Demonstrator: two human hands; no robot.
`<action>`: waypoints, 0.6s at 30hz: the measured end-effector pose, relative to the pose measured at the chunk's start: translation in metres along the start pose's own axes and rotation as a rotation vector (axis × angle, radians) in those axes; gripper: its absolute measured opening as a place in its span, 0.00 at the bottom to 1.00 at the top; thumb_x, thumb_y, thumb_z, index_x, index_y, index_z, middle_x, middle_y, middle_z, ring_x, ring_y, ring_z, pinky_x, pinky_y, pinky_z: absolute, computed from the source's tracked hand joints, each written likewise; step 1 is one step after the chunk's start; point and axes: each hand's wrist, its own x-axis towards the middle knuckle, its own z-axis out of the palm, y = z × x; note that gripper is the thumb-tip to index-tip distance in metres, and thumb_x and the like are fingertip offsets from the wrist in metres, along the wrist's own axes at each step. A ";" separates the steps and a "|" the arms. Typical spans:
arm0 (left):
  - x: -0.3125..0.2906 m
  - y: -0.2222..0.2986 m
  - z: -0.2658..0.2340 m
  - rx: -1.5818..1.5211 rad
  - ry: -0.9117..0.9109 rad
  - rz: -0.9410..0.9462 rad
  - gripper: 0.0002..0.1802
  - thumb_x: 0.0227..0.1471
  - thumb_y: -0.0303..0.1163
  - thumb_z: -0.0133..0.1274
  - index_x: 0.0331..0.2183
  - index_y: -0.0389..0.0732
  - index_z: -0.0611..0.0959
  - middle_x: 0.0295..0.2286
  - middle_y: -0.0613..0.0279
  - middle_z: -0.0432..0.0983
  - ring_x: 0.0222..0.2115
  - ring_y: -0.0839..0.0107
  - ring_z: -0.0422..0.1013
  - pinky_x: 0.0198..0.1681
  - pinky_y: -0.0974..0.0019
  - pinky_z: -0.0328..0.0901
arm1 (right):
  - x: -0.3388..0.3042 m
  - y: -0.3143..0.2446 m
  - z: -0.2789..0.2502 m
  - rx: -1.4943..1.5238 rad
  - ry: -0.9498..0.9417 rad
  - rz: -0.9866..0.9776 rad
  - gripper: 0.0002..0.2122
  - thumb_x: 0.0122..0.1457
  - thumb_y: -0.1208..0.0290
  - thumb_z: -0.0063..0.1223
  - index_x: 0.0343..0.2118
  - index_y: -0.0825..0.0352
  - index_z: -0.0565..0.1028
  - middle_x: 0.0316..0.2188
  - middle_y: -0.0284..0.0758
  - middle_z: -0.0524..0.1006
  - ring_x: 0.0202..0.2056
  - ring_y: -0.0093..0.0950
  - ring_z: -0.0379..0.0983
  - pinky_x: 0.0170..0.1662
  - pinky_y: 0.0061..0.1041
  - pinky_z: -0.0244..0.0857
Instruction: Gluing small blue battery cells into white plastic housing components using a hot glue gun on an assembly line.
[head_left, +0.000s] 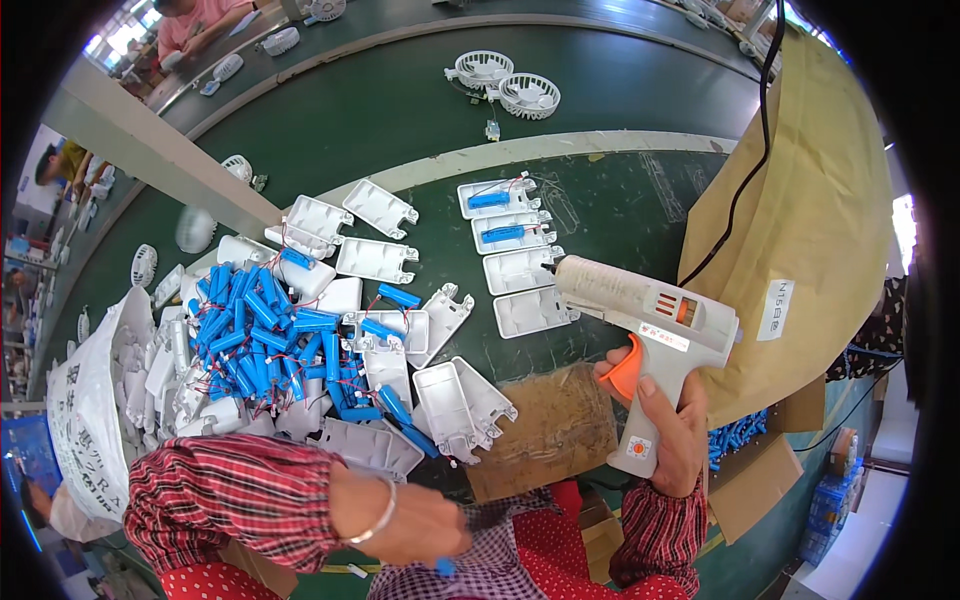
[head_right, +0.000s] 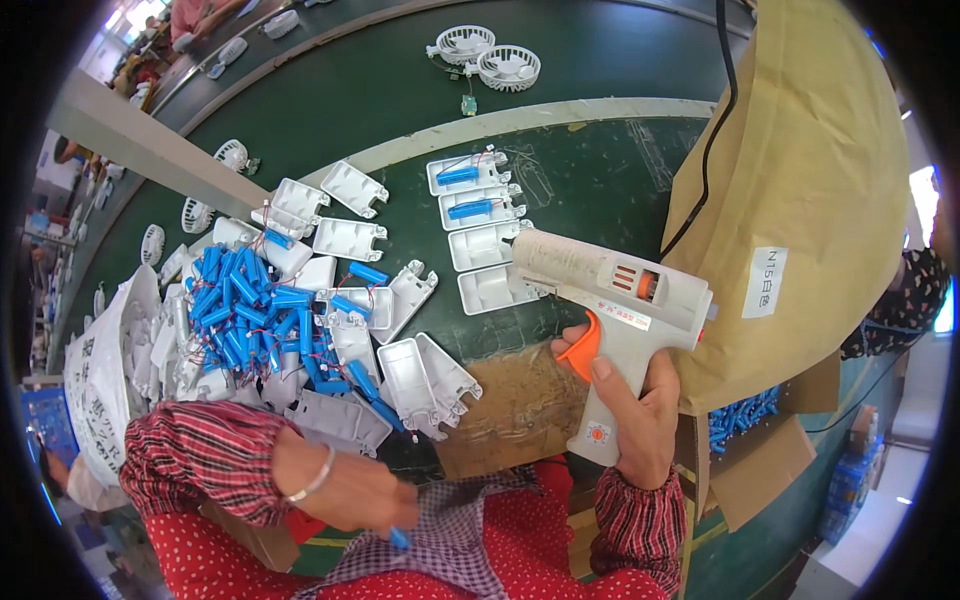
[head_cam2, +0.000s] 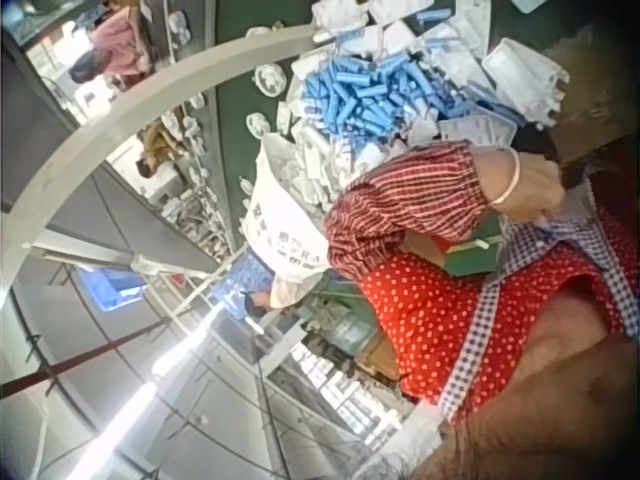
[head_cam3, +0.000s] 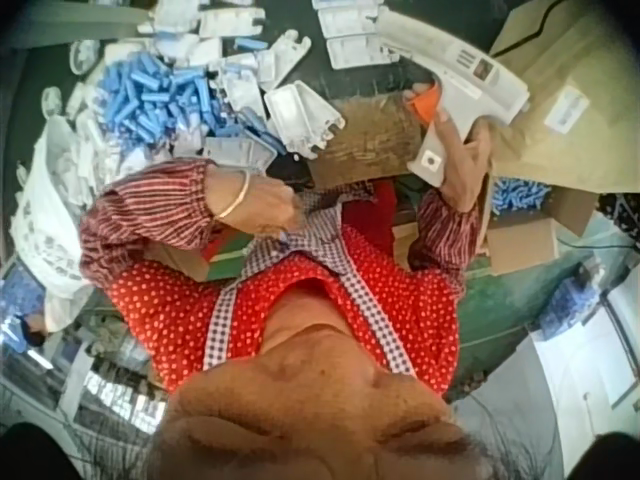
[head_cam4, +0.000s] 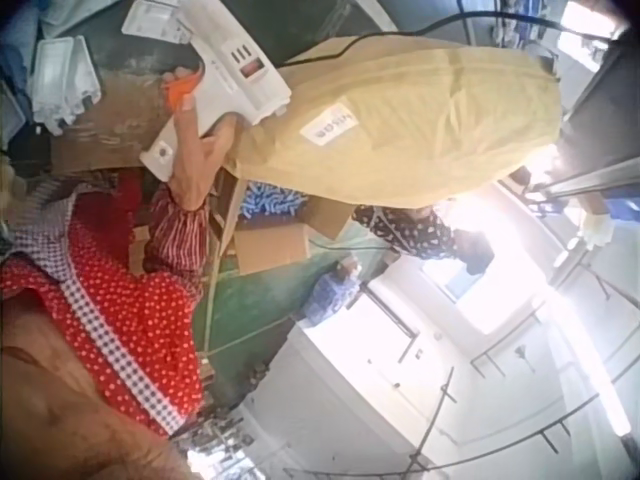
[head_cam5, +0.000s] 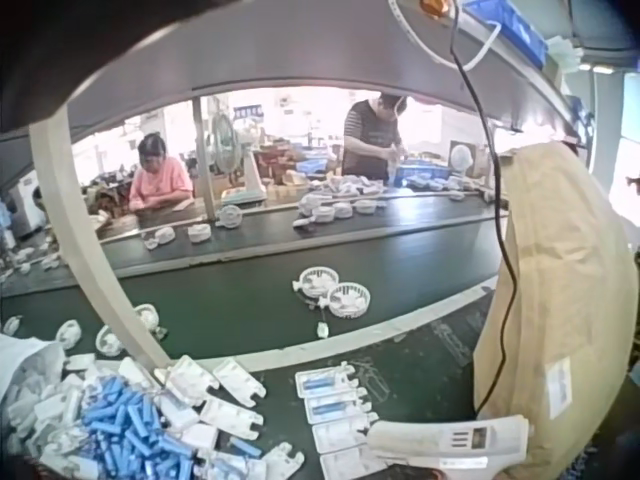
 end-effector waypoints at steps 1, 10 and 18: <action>-0.006 0.002 -0.004 0.029 0.072 -0.112 0.10 0.45 0.25 0.56 0.32 0.33 0.75 0.36 0.44 0.69 0.37 0.50 0.71 0.37 0.53 0.68 | 0.000 0.000 0.001 0.002 -0.006 -0.002 0.21 0.60 0.76 0.47 0.55 0.77 0.60 0.45 0.50 0.73 0.47 0.41 0.74 0.54 0.39 0.66; -0.012 -0.067 -0.120 0.399 1.552 -0.140 0.11 0.46 0.31 0.63 0.32 0.37 0.81 0.29 0.60 0.74 0.29 0.72 0.72 0.32 0.70 0.66 | -0.004 0.002 0.001 0.013 0.014 0.012 0.20 0.59 0.78 0.48 0.54 0.77 0.61 0.44 0.47 0.75 0.47 0.39 0.74 0.54 0.36 0.65; 0.022 -0.095 -0.134 0.718 1.534 -0.320 0.09 0.40 0.32 0.64 0.26 0.41 0.82 0.31 0.59 0.71 0.37 0.58 0.66 0.39 0.59 0.61 | -0.007 0.002 -0.003 -0.004 -0.007 0.017 0.21 0.59 0.77 0.48 0.54 0.77 0.62 0.45 0.47 0.75 0.47 0.38 0.74 0.54 0.37 0.65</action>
